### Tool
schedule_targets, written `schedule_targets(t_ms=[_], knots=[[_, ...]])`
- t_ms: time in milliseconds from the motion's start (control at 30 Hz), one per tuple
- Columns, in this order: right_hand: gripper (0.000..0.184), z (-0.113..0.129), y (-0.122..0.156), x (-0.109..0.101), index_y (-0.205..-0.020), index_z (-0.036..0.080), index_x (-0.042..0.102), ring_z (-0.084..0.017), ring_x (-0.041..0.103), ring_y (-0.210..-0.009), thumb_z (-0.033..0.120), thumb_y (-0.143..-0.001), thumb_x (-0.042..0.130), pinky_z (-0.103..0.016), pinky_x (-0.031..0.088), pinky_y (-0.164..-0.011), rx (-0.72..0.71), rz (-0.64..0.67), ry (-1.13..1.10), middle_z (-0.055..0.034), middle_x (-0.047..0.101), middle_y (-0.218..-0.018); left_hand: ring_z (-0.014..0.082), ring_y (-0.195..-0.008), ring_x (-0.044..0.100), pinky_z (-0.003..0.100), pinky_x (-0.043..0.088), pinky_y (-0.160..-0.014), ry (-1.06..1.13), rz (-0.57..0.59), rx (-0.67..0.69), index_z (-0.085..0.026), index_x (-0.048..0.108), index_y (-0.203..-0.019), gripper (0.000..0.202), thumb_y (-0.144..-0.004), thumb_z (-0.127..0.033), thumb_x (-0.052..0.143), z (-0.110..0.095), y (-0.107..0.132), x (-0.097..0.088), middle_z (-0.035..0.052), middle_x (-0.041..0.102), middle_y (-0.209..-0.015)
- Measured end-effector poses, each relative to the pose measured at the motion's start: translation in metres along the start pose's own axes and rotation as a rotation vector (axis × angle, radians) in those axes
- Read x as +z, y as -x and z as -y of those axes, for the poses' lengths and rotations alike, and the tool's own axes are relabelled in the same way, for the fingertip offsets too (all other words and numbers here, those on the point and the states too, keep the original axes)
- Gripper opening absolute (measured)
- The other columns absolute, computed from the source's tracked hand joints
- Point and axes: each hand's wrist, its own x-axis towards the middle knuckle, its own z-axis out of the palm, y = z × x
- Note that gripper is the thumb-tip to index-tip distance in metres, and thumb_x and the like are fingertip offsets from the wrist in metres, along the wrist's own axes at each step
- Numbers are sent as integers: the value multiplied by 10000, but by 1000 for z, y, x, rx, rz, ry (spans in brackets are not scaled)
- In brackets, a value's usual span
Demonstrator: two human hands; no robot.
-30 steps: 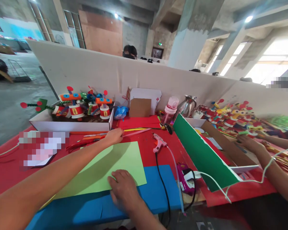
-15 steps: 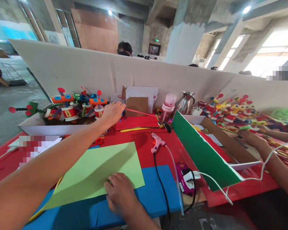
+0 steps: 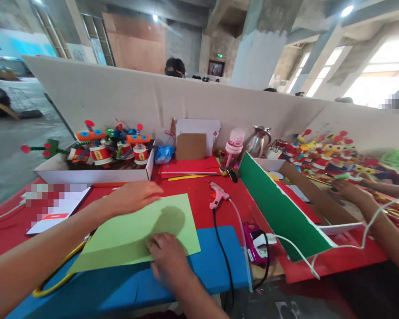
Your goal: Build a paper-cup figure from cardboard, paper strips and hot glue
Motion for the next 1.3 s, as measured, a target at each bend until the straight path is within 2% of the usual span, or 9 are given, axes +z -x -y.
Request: schedule_targets(t_ms=[133,200,267,367,600,800,1000,1167,1300], knots=[[405,6,0,-13,-1255,168,594,-257,560,-1142,131,-863,500,-399,456,-961,60,16,64,-126,604,-1308,255,-1178,574,327,438,-975,208,111,64,-292,507,-1346,627,-787,-552,623,-17,97,13,49,611,-1308],[419,10,3,-23,-1240,164,609,-279,567,-1142,106,-834,523,-415,472,-938,116,11,84,-135,605,-1308,266,-1165,582,352,456,-958,214,97,-11,-289,447,-1393,683,-772,-476,658,-25,127,27,68,607,-1309],[423,13,8,-33,-1228,161,623,-282,585,-1121,80,-828,509,-421,484,-921,147,-13,100,-145,634,-1263,263,-1149,589,377,467,-955,187,44,-130,-270,480,-1363,582,-801,-299,628,-29,143,41,84,622,-1279],[443,14,18,-45,-1209,183,641,-261,616,-1080,50,-819,478,-403,501,-905,109,-40,110,-126,672,-1204,229,-1142,596,374,473,-975,225,-45,-222,-258,609,-1206,441,-803,-104,520,-26,151,59,68,660,-1217],[447,0,44,-47,-1151,232,680,-236,664,-1012,45,-811,458,-394,543,-874,24,-23,106,-80,719,-1115,202,-1227,551,386,448,-1041,537,-157,-72,-248,657,-1145,362,-820,-156,528,-8,157,75,56,642,-1274],[347,-18,55,-46,-1184,231,660,-242,671,-1015,150,-895,485,-411,552,-873,35,-119,141,-89,721,-1110,213,-1264,525,404,456,-1042,459,-225,-133,-226,709,-983,368,-784,-49,455,8,161,89,60,665,-1233],[299,-49,68,-62,-1156,253,679,-238,665,-1054,349,-911,537,-405,552,-905,62,-127,1,-84,722,-1115,199,-1300,493,393,441,-1065,415,-123,-119,-236,705,-1010,532,-647,37,430,18,176,80,34,622,-1307],[566,-53,80,-77,-1311,271,578,-283,569,-1223,588,-843,549,-425,518,-971,71,-98,-213,-106,625,-1296,189,-1218,570,363,452,-1055,576,-145,-221,-240,675,-1108,414,-811,-85,432,15,180,71,35,649,-1269],[571,-53,84,-85,-1330,298,553,-289,573,-1219,541,-817,618,-403,528,-963,125,-251,-270,-89,619,-1309,179,-1125,630,324,495,-997,780,-241,-280,-215,672,-1083,324,-928,-259,390,10,181,71,50,696,-1186]])
